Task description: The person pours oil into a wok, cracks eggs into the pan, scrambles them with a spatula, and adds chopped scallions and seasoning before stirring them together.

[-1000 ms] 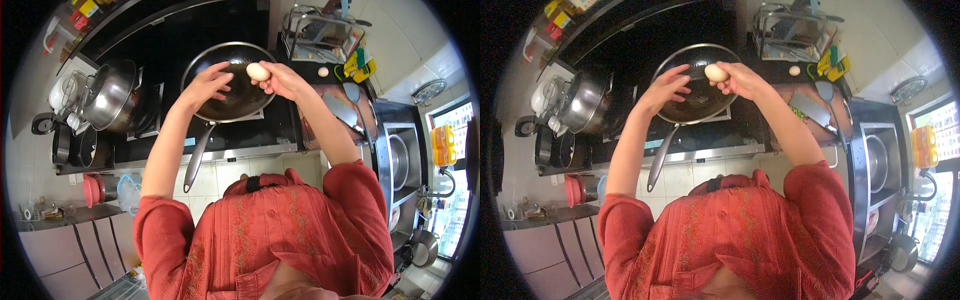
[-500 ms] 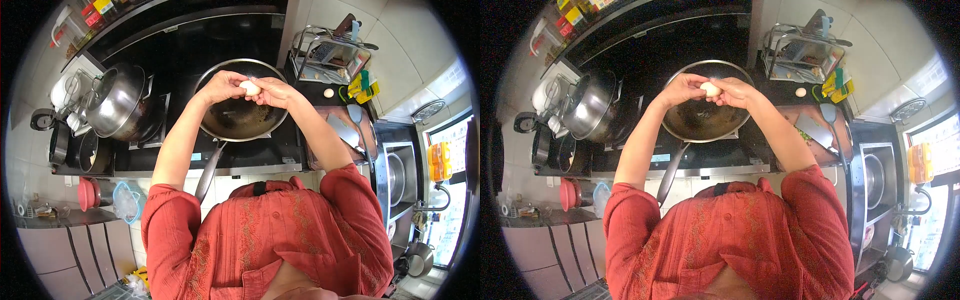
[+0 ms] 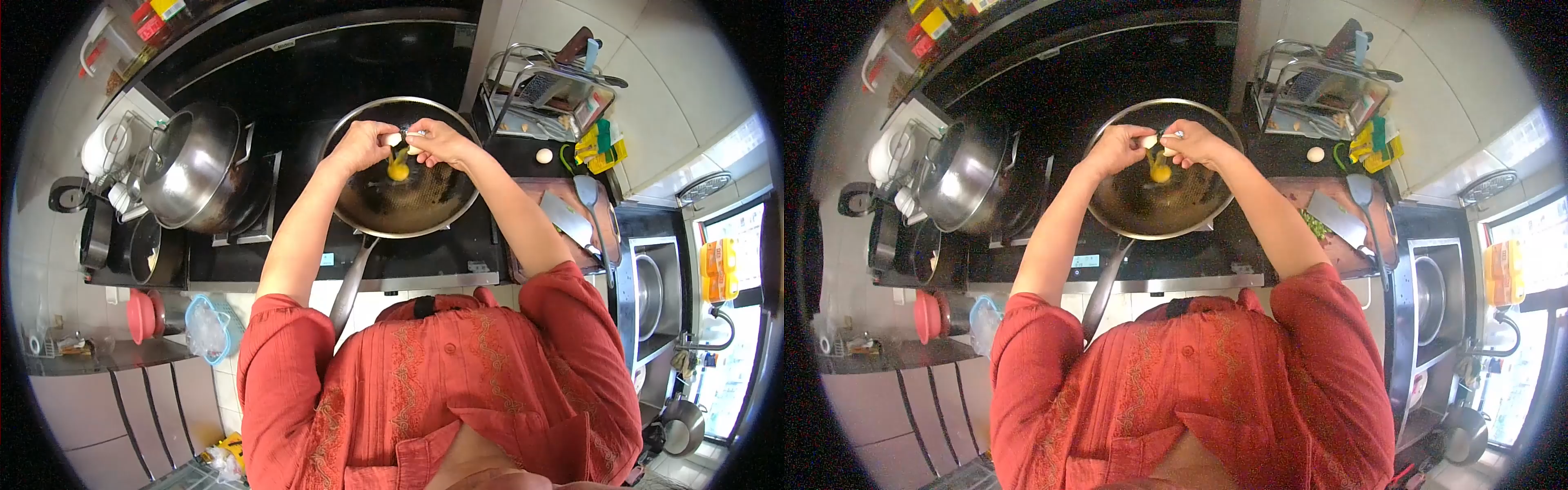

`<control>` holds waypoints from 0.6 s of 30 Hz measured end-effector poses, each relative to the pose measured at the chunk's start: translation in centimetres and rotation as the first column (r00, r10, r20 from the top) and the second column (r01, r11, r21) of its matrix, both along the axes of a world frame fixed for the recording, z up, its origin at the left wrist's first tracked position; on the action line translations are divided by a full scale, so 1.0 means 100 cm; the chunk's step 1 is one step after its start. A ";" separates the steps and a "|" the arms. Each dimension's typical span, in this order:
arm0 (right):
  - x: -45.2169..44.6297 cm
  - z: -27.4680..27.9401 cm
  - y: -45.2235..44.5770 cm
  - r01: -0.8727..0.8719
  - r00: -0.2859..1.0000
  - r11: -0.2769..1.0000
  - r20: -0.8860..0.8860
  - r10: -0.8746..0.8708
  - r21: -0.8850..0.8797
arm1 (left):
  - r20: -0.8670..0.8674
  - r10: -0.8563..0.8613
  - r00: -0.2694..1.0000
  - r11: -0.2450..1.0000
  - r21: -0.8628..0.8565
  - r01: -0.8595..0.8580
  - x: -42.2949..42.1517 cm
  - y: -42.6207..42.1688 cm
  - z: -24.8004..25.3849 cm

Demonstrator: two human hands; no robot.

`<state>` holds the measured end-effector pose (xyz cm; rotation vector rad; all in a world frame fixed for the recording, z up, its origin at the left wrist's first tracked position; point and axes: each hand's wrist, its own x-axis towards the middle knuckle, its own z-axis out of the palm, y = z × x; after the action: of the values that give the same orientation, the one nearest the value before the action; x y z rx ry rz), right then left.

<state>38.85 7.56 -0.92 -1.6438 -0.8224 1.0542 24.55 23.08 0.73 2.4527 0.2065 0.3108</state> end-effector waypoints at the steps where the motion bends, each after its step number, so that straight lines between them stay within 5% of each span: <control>1: 0.001 0.000 0.002 0.007 1.000 1.000 0.000 -0.007 0.003 | 0.000 -0.007 1.000 1.000 0.003 0.007 0.002 0.002 0.000; 5: -0.006 0.008 -0.003 0.100 0.936 0.993 0.346 -0.071 -0.066 | -0.007 -0.010 1.000 0.984 0.180 0.011 -0.002 0.001 0.010; 8: -0.011 0.015 -0.016 0.001 0.627 0.995 0.775 -0.079 0.101 | -0.045 0.041 0.998 0.873 0.488 -0.014 -0.014 -0.012 0.046; 9: -0.014 0.018 -0.019 0.002 0.627 0.995 0.775 -0.080 0.102 | -0.046 0.041 0.998 0.872 0.489 -0.013 -0.016 -0.013 0.049; 11: -0.018 0.022 -0.025 -0.040 0.423 0.994 0.903 -0.073 0.099 | 0.125 -0.043 0.991 0.828 0.560 -0.035 -0.019 -0.014 0.054; 12: -0.019 0.018 -0.025 -0.047 0.314 0.999 0.949 0.038 -0.024 | -0.045 0.023 0.999 0.839 0.545 0.005 -0.019 -0.022 0.060; 15: -0.018 0.019 -0.033 -0.046 0.410 0.979 0.898 -0.162 0.198 | 0.055 -0.023 0.998 0.657 0.754 -0.027 -0.027 -0.023 0.059; 16: -0.019 0.026 -0.033 -0.019 0.437 0.955 0.862 -0.257 0.295 | 0.216 -0.022 0.976 0.753 0.646 -0.126 -0.026 -0.022 0.058; 18: -0.022 0.022 -0.034 -0.045 0.407 0.976 0.896 -0.175 0.211 | 0.138 0.032 0.990 0.764 0.635 -0.114 -0.028 -0.031 0.050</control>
<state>36.65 4.11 1.27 -2.0150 -1.4929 -0.1573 21.70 20.00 5.76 3.0991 0.1602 0.6539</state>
